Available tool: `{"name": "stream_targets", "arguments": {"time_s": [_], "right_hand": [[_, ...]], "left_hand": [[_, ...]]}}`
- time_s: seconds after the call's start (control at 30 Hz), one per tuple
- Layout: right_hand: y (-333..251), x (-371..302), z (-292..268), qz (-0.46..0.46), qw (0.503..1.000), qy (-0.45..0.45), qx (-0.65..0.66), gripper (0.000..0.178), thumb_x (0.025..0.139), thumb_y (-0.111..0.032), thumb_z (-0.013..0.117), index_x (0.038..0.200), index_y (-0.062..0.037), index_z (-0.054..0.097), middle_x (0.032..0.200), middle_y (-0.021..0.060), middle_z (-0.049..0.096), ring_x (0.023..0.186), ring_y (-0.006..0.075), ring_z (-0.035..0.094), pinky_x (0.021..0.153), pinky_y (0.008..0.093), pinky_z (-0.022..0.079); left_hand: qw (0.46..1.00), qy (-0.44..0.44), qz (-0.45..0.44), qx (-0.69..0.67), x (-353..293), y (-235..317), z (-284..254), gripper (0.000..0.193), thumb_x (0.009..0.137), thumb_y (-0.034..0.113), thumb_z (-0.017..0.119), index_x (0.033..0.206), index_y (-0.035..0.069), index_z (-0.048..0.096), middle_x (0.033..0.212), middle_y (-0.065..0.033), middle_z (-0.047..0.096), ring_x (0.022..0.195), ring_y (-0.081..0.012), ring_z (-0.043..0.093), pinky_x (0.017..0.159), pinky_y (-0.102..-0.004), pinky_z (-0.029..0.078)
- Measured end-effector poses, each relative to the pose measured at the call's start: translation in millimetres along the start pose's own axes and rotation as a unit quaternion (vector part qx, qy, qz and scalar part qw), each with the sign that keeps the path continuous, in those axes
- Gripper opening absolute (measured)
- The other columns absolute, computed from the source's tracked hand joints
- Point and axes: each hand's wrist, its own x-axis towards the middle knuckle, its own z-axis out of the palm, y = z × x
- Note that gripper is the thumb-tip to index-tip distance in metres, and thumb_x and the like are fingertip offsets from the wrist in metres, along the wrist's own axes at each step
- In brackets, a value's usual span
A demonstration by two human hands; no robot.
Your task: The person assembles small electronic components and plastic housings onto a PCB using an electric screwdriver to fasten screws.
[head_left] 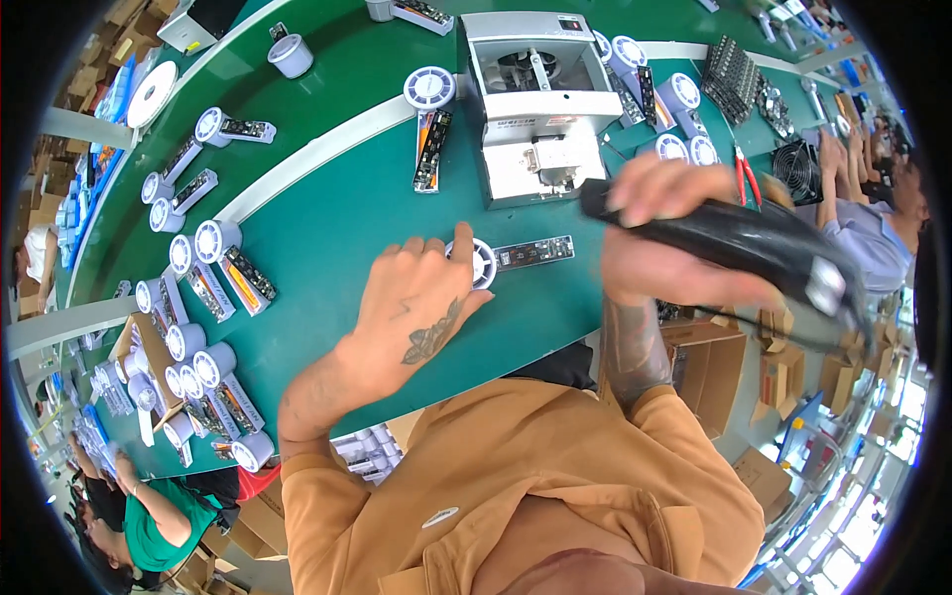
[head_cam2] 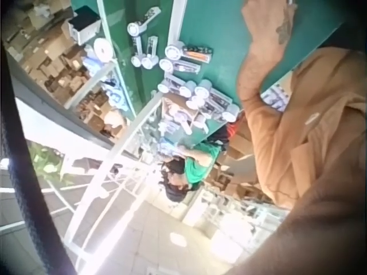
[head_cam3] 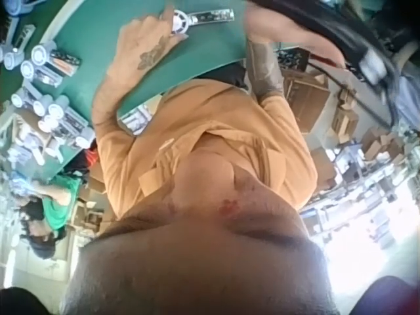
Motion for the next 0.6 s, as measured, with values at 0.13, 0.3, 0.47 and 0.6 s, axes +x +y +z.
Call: {"name": "stream_targets", "arguments": {"time_s": [0.13,0.3,0.47,0.6], "right_hand": [[19.9,71.3,24.6,-0.201,0.962,0.077,-0.169,0.092,0.071,-0.094,0.044,0.090,-0.0041,0.052,0.077,0.0106,0.057,0.070,0.0202,0.053,0.058,0.0326,0.046],[6.8,76.3,13.2,-0.157,0.979,-0.015,-0.132,0.095,0.078,-0.093,0.028,0.082,-0.0019,0.052,0.064,0.0102,0.054,0.050,0.0242,0.050,0.050,0.0366,0.044],[-5.7,57.9,21.8,0.135,0.976,-0.070,-0.156,0.095,0.075,-0.096,0.022,0.073,-0.0049,0.049,0.062,0.0074,0.051,0.049,0.0180,0.049,0.047,0.0311,0.041],[11.5,45.3,31.9,0.067,0.963,-0.121,-0.230,0.086,0.090,-0.078,0.038,0.111,0.0042,0.049,0.062,0.0100,0.052,0.048,0.0170,0.051,0.046,0.0278,0.041]], "left_hand": [[0.999,0.027,0.024,0.007,-8.0,1.8,3.5,0.056,0.081,0.032,0.077,0.119,-0.006,0.060,0.076,-0.0128,0.065,0.073,-0.0261,0.066,0.062,-0.0364,0.052],[0.998,0.052,0.020,0.012,-4.5,0.0,3.2,0.053,0.080,0.030,0.078,0.115,-0.006,0.062,0.072,-0.0111,0.065,0.070,-0.0235,0.066,0.060,-0.0332,0.051],[1.000,-0.002,0.014,0.015,-3.7,2.8,0.1,0.060,0.083,0.035,0.075,0.124,-0.005,0.057,0.077,-0.0140,0.065,0.075,-0.0283,0.065,0.064,-0.0385,0.052],[1.000,0.011,0.011,0.009,-4.2,0.5,3.7,0.061,0.082,0.036,0.075,0.124,-0.005,0.057,0.077,-0.0137,0.065,0.074,-0.0281,0.065,0.063,-0.0380,0.051]]}}
